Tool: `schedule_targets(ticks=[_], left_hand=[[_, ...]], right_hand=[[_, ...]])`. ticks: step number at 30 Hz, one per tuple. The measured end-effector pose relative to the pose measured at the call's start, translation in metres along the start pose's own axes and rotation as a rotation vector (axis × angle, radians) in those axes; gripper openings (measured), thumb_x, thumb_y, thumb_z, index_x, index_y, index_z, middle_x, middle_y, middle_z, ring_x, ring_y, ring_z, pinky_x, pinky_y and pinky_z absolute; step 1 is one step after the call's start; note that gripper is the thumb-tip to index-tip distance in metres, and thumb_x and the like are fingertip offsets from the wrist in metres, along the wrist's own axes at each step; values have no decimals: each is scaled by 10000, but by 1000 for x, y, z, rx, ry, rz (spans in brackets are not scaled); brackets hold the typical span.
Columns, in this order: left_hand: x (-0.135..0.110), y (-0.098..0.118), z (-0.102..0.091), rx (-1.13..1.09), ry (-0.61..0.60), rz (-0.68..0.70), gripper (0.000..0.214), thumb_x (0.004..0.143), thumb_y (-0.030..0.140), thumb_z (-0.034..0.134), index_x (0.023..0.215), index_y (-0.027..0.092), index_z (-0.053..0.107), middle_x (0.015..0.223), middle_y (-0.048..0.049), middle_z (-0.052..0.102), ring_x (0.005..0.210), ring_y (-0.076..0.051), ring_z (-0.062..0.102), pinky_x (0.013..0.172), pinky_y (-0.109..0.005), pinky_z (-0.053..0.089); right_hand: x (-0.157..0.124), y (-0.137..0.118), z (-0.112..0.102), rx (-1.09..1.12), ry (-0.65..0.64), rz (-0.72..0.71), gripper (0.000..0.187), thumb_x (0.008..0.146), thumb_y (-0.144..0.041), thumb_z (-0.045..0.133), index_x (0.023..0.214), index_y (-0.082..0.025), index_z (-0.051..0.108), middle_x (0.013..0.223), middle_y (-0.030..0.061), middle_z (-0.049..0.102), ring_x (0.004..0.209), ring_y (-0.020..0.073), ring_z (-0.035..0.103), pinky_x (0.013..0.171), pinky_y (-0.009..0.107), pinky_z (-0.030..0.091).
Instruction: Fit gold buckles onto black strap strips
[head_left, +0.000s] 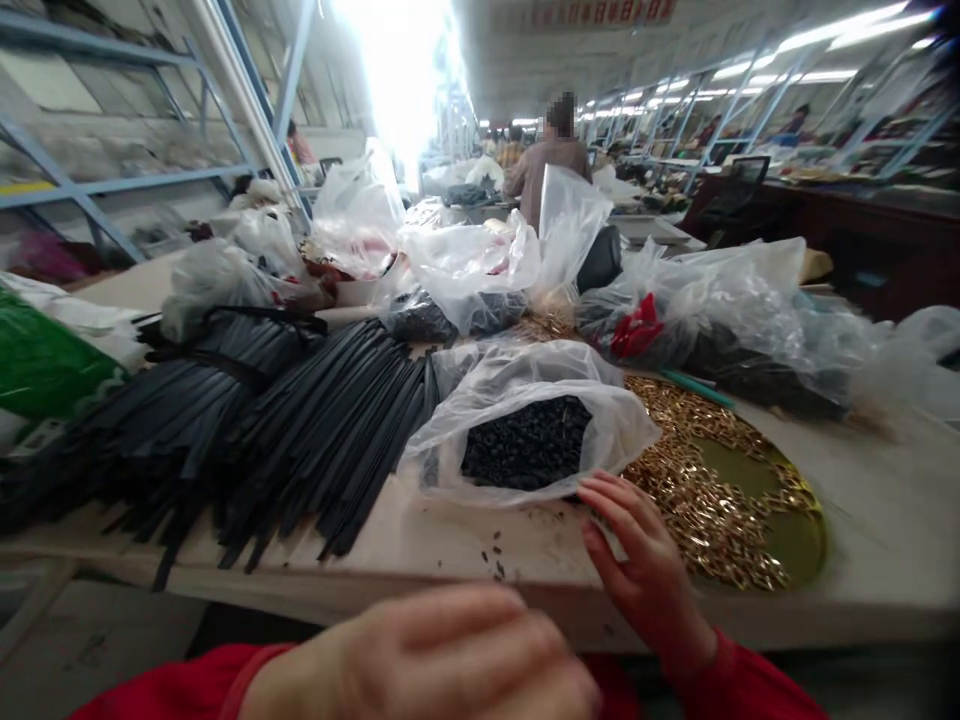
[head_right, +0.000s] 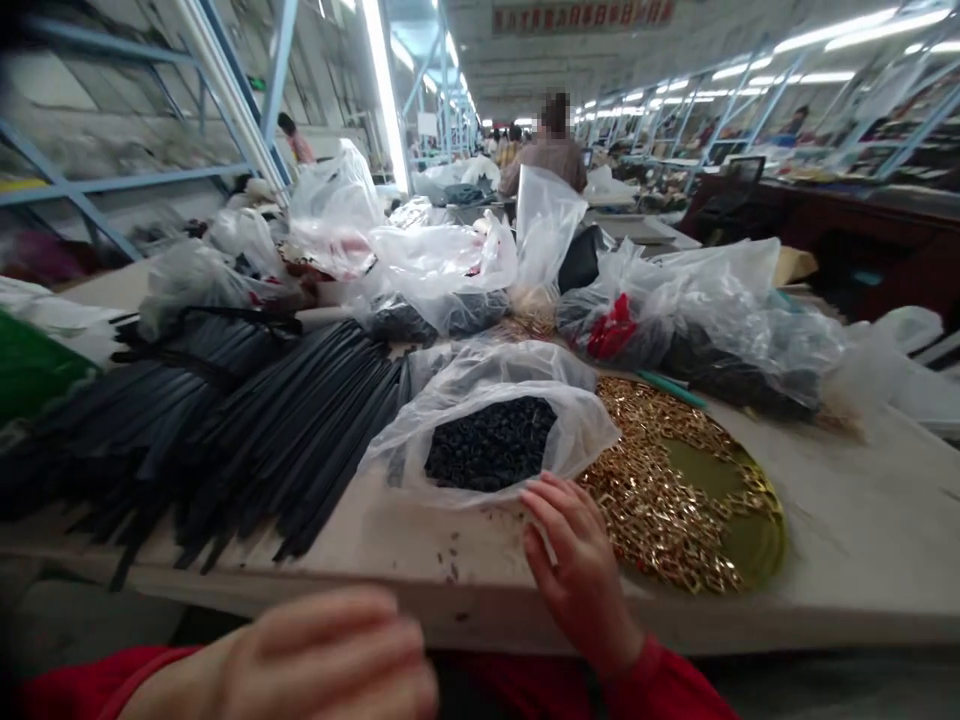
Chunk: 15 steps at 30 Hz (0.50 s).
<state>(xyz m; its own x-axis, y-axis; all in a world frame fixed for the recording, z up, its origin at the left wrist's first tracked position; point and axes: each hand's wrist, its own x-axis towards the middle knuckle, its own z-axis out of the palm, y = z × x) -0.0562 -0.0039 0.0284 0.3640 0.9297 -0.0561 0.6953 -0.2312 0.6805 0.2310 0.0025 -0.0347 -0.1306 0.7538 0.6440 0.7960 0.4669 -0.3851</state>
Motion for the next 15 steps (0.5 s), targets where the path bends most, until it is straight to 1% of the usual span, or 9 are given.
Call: schedule_targets(ticks=[2, 3, 5, 7, 9, 11, 14, 15], left_hand=[[48, -18, -15, 89, 31, 16, 214, 806, 330, 440, 887, 267, 627, 933, -50, 647, 941, -219, 579, 838, -371, 459], [71, -28, -23, 272, 35, 18, 226, 824, 305, 419, 892, 236, 624, 949, -64, 638, 952, -210, 573, 857, -350, 441], [110, -51, -38, 598, 108, -110, 281, 884, 281, 336, 970, 208, 593, 995, -72, 621, 958, -180, 568, 861, -302, 417], [142, -71, -47, 658, 139, -204, 279, 895, 263, 335, 971, 168, 586, 1000, -101, 617, 949, -192, 572, 829, -300, 421], [165, -86, -49, 677, 136, -283, 236, 871, 275, 416, 941, 128, 587, 970, -125, 621, 906, -207, 589, 774, -305, 441], [180, -95, -46, 682, 117, -351, 231, 846, 293, 482, 930, 103, 583, 934, -117, 626, 858, -203, 601, 735, -319, 461], [191, -100, -39, 678, 98, -425, 266, 849, 336, 492, 976, 113, 562, 937, -66, 613, 817, -166, 596, 727, -347, 482], [193, -100, -38, 675, 99, -438, 271, 846, 341, 496, 979, 114, 560, 939, -65, 612, 814, -164, 596, 724, -344, 483]], right_hand=[[11, -6, 12, 44, -50, -20, 366, 789, -165, 485, 1148, -238, 490, 1114, 78, 577, 1112, 247, 490, 939, 471, 389], [15, -9, 16, 59, -65, -14, 360, 792, -168, 483, 1146, -240, 488, 1113, 78, 577, 1104, 246, 495, 930, 466, 397], [23, -12, 20, 78, -86, 8, 339, 805, -183, 475, 1139, -243, 485, 1109, 81, 579, 1082, 244, 508, 898, 450, 423], [30, -15, 24, 90, -103, 18, 326, 816, -196, 464, 1138, -246, 478, 1103, 82, 584, 1060, 241, 521, 874, 436, 441], [35, -19, 28, 95, -129, 2, 331, 818, -198, 463, 1145, -251, 472, 1097, 78, 592, 1043, 238, 533, 872, 432, 443], [38, -22, 33, 98, -172, -27, 347, 811, -187, 472, 1151, -255, 469, 1093, 72, 599, 1030, 236, 544, 877, 428, 443], [39, -24, 40, 110, -231, -38, 359, 799, -169, 484, 1148, -255, 477, 1079, 67, 611, 1002, 231, 563, 863, 412, 458], [38, -24, 41, 120, -242, -24, 356, 799, -167, 484, 1144, -253, 480, 1072, 67, 614, 989, 228, 569, 851, 402, 468]])
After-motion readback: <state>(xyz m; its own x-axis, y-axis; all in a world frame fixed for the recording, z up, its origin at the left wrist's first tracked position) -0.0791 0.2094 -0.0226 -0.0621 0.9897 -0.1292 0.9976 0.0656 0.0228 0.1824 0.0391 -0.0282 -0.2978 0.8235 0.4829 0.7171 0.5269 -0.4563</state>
